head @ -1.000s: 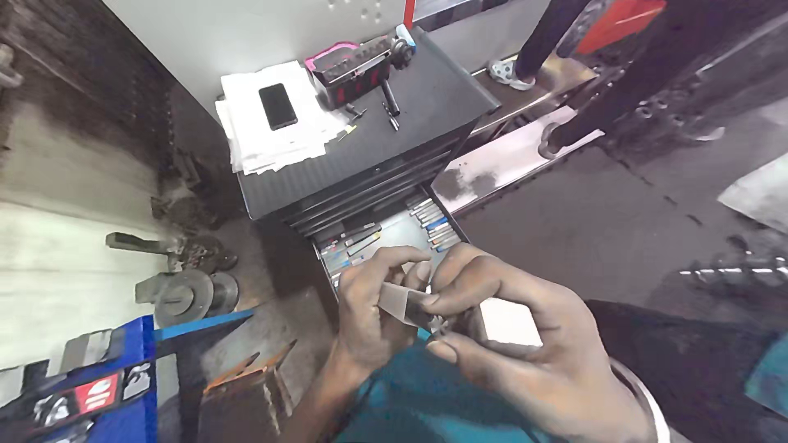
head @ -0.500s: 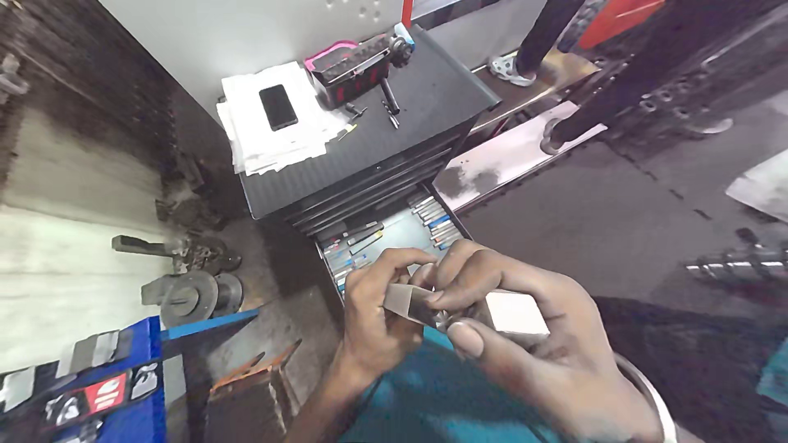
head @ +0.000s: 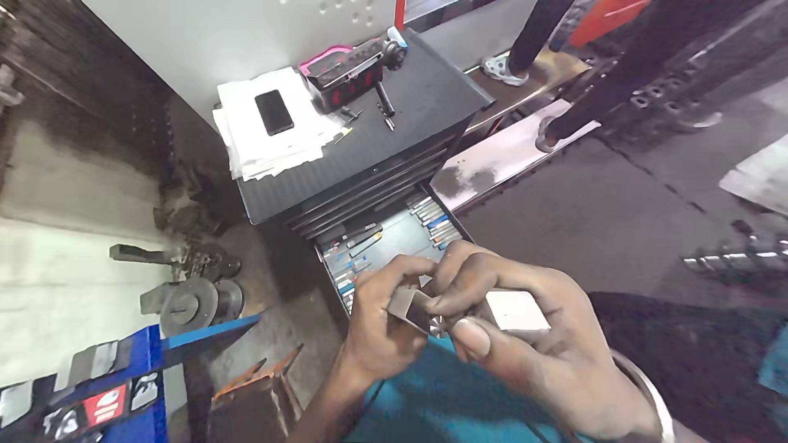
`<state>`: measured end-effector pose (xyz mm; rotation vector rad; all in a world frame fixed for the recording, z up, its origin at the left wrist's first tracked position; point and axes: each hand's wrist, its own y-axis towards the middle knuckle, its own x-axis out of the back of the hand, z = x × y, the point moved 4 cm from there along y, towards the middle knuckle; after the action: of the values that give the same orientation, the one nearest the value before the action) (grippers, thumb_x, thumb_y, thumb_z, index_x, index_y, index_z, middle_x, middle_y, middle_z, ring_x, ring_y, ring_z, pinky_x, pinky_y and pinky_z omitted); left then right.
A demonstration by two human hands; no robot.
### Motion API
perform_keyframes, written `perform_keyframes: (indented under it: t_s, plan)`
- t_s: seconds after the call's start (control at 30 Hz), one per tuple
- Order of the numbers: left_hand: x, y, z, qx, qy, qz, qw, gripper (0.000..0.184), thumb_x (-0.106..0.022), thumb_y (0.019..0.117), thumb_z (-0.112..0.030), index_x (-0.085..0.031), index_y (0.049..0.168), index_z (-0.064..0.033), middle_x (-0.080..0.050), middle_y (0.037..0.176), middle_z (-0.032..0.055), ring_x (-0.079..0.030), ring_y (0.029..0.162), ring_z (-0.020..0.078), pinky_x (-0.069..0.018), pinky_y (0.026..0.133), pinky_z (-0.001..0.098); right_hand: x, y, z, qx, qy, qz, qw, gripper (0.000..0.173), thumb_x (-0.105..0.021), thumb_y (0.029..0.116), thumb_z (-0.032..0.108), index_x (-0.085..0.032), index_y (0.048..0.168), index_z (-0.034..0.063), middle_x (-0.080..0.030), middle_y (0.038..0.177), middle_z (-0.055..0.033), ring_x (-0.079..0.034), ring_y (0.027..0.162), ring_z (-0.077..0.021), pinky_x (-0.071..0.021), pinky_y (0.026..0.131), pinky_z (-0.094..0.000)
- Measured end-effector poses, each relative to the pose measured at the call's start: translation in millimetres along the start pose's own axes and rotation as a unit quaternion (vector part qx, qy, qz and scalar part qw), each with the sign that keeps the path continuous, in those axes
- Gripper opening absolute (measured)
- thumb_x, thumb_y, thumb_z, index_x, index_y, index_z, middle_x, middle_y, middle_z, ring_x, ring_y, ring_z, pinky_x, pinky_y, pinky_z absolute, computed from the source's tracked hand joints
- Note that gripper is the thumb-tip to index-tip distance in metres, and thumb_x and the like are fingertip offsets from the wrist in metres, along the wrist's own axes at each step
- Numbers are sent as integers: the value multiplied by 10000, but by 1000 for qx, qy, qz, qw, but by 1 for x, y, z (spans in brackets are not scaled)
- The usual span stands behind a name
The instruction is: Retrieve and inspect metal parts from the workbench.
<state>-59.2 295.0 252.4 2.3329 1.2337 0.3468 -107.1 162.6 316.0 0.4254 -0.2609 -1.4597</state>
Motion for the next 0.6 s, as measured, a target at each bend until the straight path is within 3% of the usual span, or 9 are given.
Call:
perform_keyframes:
  t_s: [0.17,0.37,0.6]
  plan:
    - [1,2,0,0,3,3,1000,265,-686,941,-189,-623,1116,1,-673,907,-15,-619,843,-58,-528,774,120,1,1,-1,-2,-6,-2,1000,203,-654,1011,233,-697,1032,36,-633,962,-3,-625,797,2,-555,648,-138]
    - [2,3,-1,-12,0,16,1000,297,-647,983,-279,-611,1101,-9,-631,864,-31,-573,803,-82,-486,742,93,2,2,-1,-4,9,18,1000,183,-656,1002,199,-707,1051,31,-641,967,-12,-630,813,-4,-555,664,-136]
    - [2,3,-1,-12,-26,27,999,299,-655,974,-270,-614,1109,-7,-653,903,-32,-593,845,-79,-500,780,101,3,2,1,9,0,26,1000,202,-673,993,213,-708,1063,27,-644,977,-7,-624,852,-1,-546,702,-134]
